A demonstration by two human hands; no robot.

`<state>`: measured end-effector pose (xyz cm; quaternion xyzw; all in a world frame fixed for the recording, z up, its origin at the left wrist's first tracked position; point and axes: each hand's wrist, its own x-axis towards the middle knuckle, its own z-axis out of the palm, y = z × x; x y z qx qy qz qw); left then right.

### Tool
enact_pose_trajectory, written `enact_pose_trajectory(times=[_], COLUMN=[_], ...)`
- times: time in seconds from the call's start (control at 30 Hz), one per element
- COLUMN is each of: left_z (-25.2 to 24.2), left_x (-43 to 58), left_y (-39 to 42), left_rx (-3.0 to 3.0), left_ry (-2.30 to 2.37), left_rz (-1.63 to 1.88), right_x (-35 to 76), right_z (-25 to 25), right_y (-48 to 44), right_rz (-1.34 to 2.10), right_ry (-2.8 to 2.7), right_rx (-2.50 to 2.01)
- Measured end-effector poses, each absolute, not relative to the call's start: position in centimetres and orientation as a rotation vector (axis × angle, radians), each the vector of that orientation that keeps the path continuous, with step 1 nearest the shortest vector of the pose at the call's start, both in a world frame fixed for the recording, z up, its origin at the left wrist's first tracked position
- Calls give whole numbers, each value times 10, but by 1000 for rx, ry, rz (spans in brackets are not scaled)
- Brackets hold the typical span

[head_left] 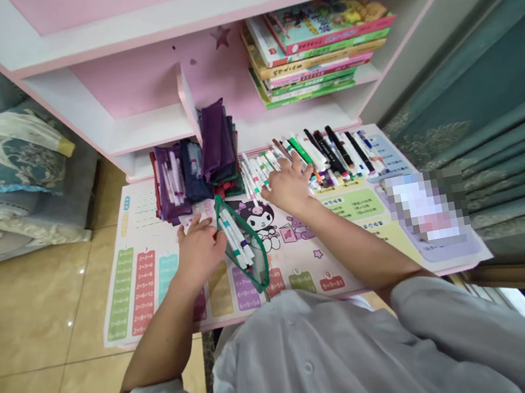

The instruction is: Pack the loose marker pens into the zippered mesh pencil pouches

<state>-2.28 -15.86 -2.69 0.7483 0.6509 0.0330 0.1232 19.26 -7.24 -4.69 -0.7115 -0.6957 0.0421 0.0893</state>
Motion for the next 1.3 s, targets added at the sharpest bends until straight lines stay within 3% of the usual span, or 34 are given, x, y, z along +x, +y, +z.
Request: enact_pose_trajectory(times=[0.53, 0.9, 1.3], left_z=[-26, -25, -26], left_x=[-22, -21, -23], left_y=[-158, -158, -159], left_rx=[2182, 2190, 2216], left_ry=[1903, 1902, 1887], left_rz=[82, 80, 92], right_x=[190, 176, 148], right_z=[-49, 21, -6], right_y=[-73, -151, -175], right_rz=[91, 373, 367], right_ry=[-2112, -2262, -2612], right_rx=[-2101, -1562, -1547])
